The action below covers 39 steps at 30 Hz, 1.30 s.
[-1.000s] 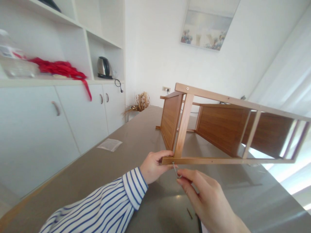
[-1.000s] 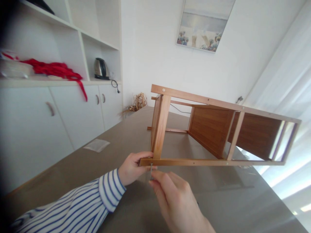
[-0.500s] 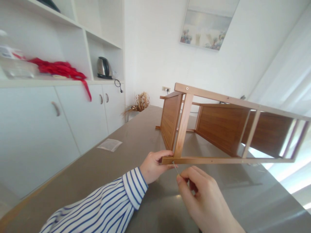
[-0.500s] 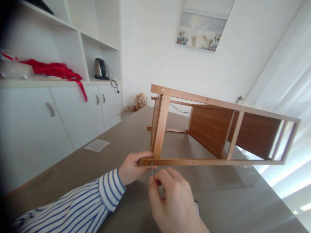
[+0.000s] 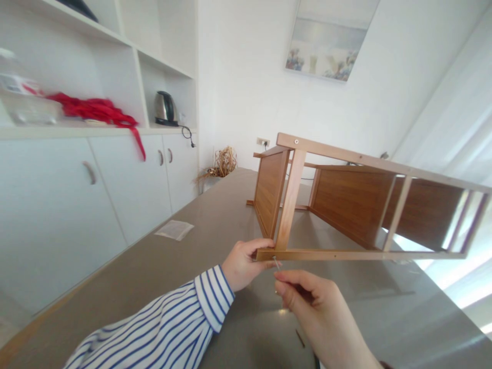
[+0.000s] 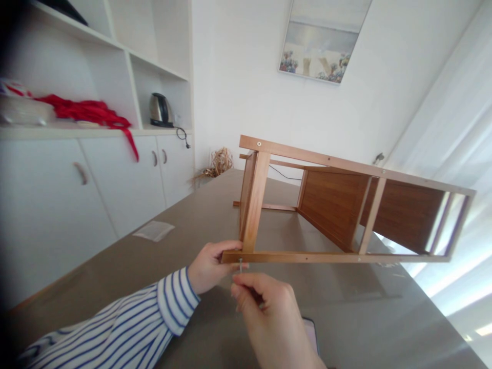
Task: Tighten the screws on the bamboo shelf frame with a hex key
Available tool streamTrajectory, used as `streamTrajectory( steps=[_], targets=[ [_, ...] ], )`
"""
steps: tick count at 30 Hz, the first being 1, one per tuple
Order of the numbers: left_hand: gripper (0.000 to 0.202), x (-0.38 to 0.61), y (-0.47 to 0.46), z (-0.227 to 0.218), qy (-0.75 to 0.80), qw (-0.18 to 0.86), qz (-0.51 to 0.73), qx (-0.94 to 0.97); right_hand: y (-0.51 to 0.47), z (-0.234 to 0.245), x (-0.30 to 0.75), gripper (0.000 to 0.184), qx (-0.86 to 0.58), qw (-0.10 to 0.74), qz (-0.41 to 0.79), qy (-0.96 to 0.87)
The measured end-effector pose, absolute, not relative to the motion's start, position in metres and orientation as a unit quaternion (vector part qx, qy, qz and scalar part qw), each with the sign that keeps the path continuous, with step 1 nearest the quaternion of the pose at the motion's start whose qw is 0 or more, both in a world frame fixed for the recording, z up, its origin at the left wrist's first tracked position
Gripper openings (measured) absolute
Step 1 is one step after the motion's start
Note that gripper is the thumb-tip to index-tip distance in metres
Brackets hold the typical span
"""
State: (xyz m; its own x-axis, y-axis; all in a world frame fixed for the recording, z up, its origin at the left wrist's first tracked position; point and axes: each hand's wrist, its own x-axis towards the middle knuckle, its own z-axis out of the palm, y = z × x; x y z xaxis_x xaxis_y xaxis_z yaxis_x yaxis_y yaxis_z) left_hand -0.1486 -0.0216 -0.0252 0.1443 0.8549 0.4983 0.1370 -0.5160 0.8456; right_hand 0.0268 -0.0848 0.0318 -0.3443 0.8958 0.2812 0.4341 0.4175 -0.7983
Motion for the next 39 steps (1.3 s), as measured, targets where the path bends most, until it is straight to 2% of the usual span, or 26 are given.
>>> streamTrajectory(
  steps=[4, 12, 18, 21, 26, 30, 34, 36, 39],
  targets=[
    [0.030, -0.149, -0.022, -0.025, 0.354, 0.337, 0.543, 0.683, -0.084, 0.029, 0.032, 0.019, -0.402, 0.367, 0.317, -0.776],
    [0.029, -0.147, -0.025, -0.019, 0.354, 0.358, 0.543, 0.673, -0.082, 0.044, 0.035, 0.015, -0.284, 0.379, 0.057, -0.879],
    [0.031, -0.149, -0.023, -0.022, 0.371, 0.311, 0.540, 0.689, -0.085, 0.041, 0.029, 0.018, -0.290, 0.381, 0.040, -0.877],
    [0.032, -0.150, -0.023, -0.023, 0.375, 0.297, 0.534, 0.697, -0.086, 0.041, 0.028, 0.023, -0.305, 0.384, 0.049, -0.870],
    [0.031, -0.150, -0.024, -0.020, 0.382, 0.305, 0.530, 0.693, -0.089, 0.040, 0.027, 0.020, -0.330, 0.410, 0.078, -0.847],
    [0.030, -0.149, -0.024, -0.019, 0.375, 0.326, 0.538, 0.681, -0.089, 0.030, 0.024, 0.014, -0.408, 0.434, 0.229, -0.770],
    [0.030, -0.148, -0.025, -0.019, 0.364, 0.347, 0.547, 0.670, -0.086, 0.023, 0.023, 0.022, -0.418, 0.434, 0.338, -0.723],
    [0.030, -0.147, -0.025, -0.019, 0.360, 0.360, 0.545, 0.667, -0.085, 0.025, 0.027, 0.020, -0.403, 0.432, 0.291, -0.753],
    [0.030, -0.147, -0.025, -0.019, 0.361, 0.371, 0.537, 0.666, -0.083, 0.034, 0.036, 0.013, -0.338, 0.425, 0.077, -0.836]
  ],
)
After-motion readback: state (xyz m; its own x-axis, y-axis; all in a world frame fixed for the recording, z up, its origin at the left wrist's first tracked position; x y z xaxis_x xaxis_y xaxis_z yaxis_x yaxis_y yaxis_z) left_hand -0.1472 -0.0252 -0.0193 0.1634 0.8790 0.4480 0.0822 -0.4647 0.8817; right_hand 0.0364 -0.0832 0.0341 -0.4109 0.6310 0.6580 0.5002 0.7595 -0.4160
